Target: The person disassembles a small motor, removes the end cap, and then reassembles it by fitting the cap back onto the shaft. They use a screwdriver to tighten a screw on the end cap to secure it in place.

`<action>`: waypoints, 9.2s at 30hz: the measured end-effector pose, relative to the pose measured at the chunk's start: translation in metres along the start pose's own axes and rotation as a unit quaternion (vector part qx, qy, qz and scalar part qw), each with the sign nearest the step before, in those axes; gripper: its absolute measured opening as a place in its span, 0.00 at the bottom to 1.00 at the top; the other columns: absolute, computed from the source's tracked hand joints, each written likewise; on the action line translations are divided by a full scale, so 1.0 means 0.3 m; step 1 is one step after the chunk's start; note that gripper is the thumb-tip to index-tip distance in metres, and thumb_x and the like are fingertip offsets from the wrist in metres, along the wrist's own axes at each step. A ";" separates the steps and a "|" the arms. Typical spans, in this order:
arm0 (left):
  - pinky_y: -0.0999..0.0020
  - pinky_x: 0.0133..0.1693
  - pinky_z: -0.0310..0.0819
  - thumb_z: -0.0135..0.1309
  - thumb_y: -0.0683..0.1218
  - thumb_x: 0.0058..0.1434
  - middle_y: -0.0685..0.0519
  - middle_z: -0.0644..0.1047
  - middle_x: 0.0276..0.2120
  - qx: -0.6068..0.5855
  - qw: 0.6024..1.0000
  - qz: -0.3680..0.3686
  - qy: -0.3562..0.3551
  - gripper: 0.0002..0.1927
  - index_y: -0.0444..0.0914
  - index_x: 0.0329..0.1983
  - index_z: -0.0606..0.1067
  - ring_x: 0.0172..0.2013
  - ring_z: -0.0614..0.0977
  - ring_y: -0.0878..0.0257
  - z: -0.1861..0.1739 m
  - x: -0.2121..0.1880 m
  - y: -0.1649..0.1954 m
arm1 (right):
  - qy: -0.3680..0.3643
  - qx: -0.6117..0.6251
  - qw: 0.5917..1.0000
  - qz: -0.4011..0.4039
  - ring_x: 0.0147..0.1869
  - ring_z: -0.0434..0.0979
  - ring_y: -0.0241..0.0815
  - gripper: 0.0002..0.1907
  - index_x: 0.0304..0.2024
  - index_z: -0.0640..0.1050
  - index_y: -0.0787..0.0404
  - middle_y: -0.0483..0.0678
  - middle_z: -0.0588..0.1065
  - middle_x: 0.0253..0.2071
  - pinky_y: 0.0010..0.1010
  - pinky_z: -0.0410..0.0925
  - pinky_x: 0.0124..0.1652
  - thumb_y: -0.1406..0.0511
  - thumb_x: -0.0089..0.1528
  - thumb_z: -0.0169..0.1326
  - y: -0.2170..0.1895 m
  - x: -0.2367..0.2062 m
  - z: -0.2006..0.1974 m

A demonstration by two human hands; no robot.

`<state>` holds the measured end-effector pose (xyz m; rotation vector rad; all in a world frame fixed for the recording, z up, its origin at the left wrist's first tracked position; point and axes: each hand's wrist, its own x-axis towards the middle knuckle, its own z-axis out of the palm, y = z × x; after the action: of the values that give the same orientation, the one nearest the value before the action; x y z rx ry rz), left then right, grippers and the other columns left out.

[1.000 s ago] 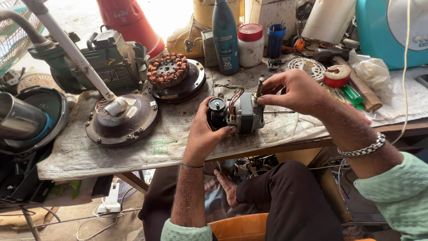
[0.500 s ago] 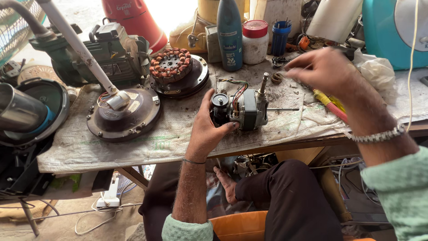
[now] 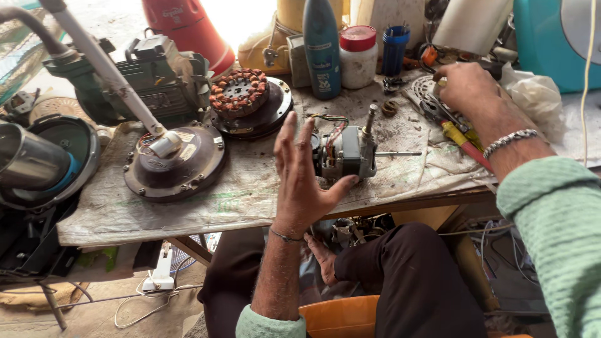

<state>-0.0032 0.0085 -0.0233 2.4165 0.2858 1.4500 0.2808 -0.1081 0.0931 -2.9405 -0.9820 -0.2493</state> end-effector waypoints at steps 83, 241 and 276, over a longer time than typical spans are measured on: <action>0.31 0.63 0.58 0.61 0.81 0.47 0.17 0.61 0.59 0.187 0.964 -0.180 -0.053 0.75 0.32 0.75 0.35 0.61 0.67 0.24 0.124 -0.003 0.112 | 0.045 -0.016 0.997 -0.055 0.55 0.81 0.48 0.18 0.58 0.82 0.41 0.50 0.81 0.54 0.44 0.75 0.53 0.61 0.66 0.62 0.005 0.000 0.020; 0.62 0.60 0.82 0.78 0.52 0.46 0.46 0.79 0.55 -0.452 0.873 -0.153 -0.102 0.52 0.33 0.68 0.61 0.55 0.83 0.60 0.017 0.067 0.027 | 0.196 0.241 0.879 -0.362 0.28 0.83 0.43 0.18 0.37 0.83 0.70 0.56 0.80 0.27 0.35 0.75 0.32 0.58 0.63 0.66 -0.269 -0.395 -0.154; 0.60 0.59 0.87 0.75 0.53 0.48 0.36 0.73 0.61 -0.428 0.889 -0.163 0.010 0.69 0.30 0.78 0.38 0.58 0.83 0.52 0.101 0.090 0.041 | 0.111 0.120 0.913 -0.373 0.31 0.83 0.48 0.27 0.40 0.83 0.70 0.60 0.80 0.30 0.39 0.78 0.31 0.50 0.59 0.70 -0.288 -0.252 -0.217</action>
<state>0.0364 0.0011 -0.0103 1.5484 0.0254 1.1114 0.1601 -0.0892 0.1433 -2.1317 -1.8819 -0.4251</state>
